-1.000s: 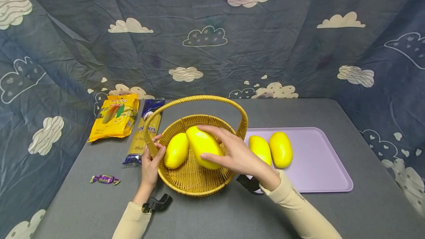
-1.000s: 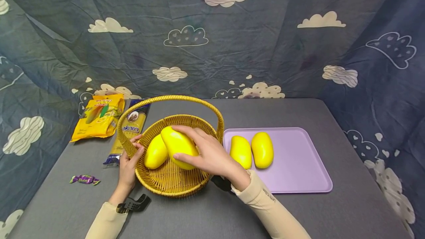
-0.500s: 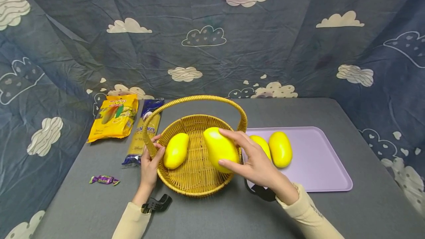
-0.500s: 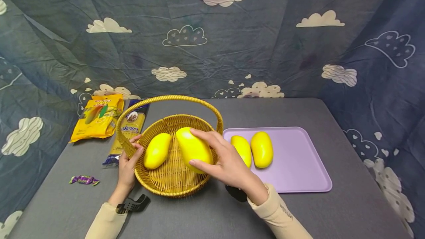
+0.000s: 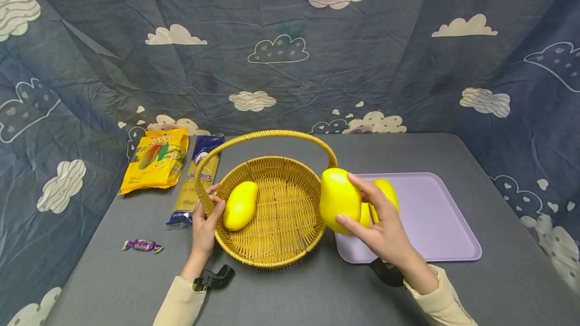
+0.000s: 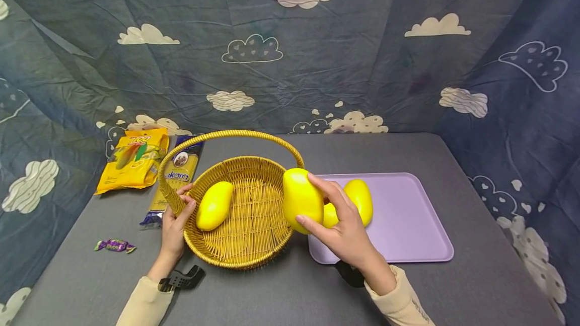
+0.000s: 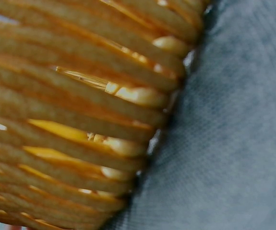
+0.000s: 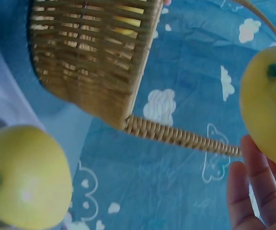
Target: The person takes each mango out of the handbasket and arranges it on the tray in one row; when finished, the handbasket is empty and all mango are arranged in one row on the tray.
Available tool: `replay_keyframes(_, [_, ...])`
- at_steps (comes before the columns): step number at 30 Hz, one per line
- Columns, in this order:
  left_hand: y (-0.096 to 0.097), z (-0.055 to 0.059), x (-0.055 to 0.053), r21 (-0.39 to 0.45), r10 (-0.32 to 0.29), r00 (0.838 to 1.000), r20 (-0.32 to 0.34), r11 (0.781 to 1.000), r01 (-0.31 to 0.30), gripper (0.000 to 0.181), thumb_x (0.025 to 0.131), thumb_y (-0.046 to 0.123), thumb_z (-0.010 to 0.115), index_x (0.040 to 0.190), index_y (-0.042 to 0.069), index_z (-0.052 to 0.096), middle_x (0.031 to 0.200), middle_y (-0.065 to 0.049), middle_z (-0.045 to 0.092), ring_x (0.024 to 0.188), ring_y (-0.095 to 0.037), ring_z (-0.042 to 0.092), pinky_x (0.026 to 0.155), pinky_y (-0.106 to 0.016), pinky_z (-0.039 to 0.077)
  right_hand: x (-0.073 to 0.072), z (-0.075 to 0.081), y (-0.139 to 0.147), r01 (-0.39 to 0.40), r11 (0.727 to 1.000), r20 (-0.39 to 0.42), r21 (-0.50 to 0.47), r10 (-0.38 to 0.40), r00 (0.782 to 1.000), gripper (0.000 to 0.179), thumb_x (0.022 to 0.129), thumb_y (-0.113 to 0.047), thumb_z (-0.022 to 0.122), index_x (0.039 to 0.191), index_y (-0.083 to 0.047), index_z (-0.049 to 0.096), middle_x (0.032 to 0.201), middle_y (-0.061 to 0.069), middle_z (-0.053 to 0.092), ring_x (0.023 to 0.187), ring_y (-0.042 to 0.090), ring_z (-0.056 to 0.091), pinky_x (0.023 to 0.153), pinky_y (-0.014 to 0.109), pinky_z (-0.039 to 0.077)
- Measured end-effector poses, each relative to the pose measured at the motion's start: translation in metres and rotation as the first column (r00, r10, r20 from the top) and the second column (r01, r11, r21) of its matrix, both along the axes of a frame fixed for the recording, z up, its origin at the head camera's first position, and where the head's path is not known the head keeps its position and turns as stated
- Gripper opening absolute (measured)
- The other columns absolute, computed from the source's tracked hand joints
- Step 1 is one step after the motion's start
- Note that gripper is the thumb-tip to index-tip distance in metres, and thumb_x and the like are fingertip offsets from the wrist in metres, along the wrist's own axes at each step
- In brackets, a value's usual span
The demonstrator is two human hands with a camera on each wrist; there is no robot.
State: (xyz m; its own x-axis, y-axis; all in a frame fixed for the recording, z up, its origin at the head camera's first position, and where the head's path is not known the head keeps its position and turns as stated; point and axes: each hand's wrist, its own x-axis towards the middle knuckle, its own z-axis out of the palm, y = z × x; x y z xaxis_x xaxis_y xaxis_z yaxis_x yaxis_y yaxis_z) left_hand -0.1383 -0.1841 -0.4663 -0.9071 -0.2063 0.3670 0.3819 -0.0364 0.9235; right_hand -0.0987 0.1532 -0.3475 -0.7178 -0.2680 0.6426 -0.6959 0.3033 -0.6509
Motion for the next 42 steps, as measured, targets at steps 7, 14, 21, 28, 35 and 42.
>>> replay_keyframes(7, [-0.001, -0.002, 0.0, 0.007, -0.001, 1.0, 0.014, 1.0, 0.001, 0.034, 0.095, -0.002, 0.052, 0.127, -0.012, 0.048, 0.118, -0.029, 0.047, 0.107, -0.024, 0.042, 0.094, -0.023, 0.034, -0.005, -0.009, 0.024, 0.058, 0.992, -0.031, -0.111, -0.062, 0.998, 0.07, 0.074, 0.008, 0.075, 0.135, 0.006, 0.041, 0.129, 0.006, 0.053, 0.099, 0.012, 0.055, 0.085, 0.021, 0.042])
replay_keyframes(14, [-0.001, -0.002, 0.0, -0.01, 0.004, 1.0, -0.002, 1.0, -0.004, 0.024, 0.094, -0.004, 0.052, 0.115, -0.017, 0.051, 0.126, -0.027, 0.046, 0.114, -0.023, 0.04, 0.097, -0.023, 0.031, -0.018, -0.032, 0.058, 0.18, 0.978, -0.008, -0.102, -0.182, 0.983, 0.081, 0.067, 0.019, 0.071, 0.138, 0.003, 0.036, 0.124, 0.004, 0.051, 0.094, 0.012, 0.053, 0.079, 0.023, 0.039])
replay_keyframes(21, [-0.001, -0.003, 0.0, -0.031, 0.009, 1.0, -0.004, 0.999, -0.009, 0.017, 0.094, -0.006, 0.051, 0.106, -0.019, 0.051, 0.131, -0.027, 0.044, 0.119, -0.025, 0.038, 0.099, -0.023, 0.028, -0.026, -0.041, 0.081, 0.342, 0.93, 0.073, -0.134, -0.335, 0.94, 0.079, 0.072, 0.016, 0.07, 0.141, -0.003, 0.036, 0.114, -0.002, 0.054, 0.095, 0.014, 0.052, 0.08, 0.023, 0.038])
replay_keyframes(28, [-0.001, -0.003, -0.001, -0.031, 0.01, 1.0, 0.002, 0.999, -0.01, 0.025, 0.093, -0.007, 0.05, 0.117, -0.017, 0.05, 0.128, -0.028, 0.045, 0.118, -0.027, 0.038, 0.099, -0.022, 0.028, -0.034, -0.052, 0.103, 0.529, 0.843, 0.238, -0.098, -0.496, 0.835, 0.077, 0.078, 0.005, 0.072, 0.143, -0.016, 0.036, 0.114, -0.008, 0.049, 0.098, 0.012, 0.047, 0.077, 0.023, 0.034])
replay_keyframes(35, [0.0, -0.001, 0.0, -0.019, 0.004, 1.0, 0.008, 1.0, -0.004, 0.035, 0.094, -0.005, 0.051, 0.128, -0.011, 0.047, 0.115, -0.031, 0.048, 0.109, -0.026, 0.041, 0.095, -0.023, 0.031, -0.04, -0.063, 0.121, 0.629, 0.777, 0.335, -0.018, -0.588, 0.736, 0.073, 0.083, -0.007, 0.072, 0.143, -0.027, 0.036, 0.114, -0.002, 0.046, 0.09, 0.011, 0.043, 0.074, 0.023, 0.033])
replay_keyframes(42, [-0.001, -0.001, 0.0, -0.02, 0.01, 1.0, 0.015, 1.0, -0.01, 0.035, 0.094, -0.006, 0.051, 0.129, -0.012, 0.046, 0.116, -0.032, 0.047, 0.111, -0.027, 0.04, 0.096, -0.023, 0.03, -0.053, -0.085, 0.146, 0.651, 0.75, 0.369, 0.114, -0.64, 0.674, 0.069, 0.086, -0.023, 0.07, 0.144, -0.032, 0.034, 0.124, 0.015, 0.045, 0.087, 0.015, 0.042, 0.07, 0.022, 0.034])
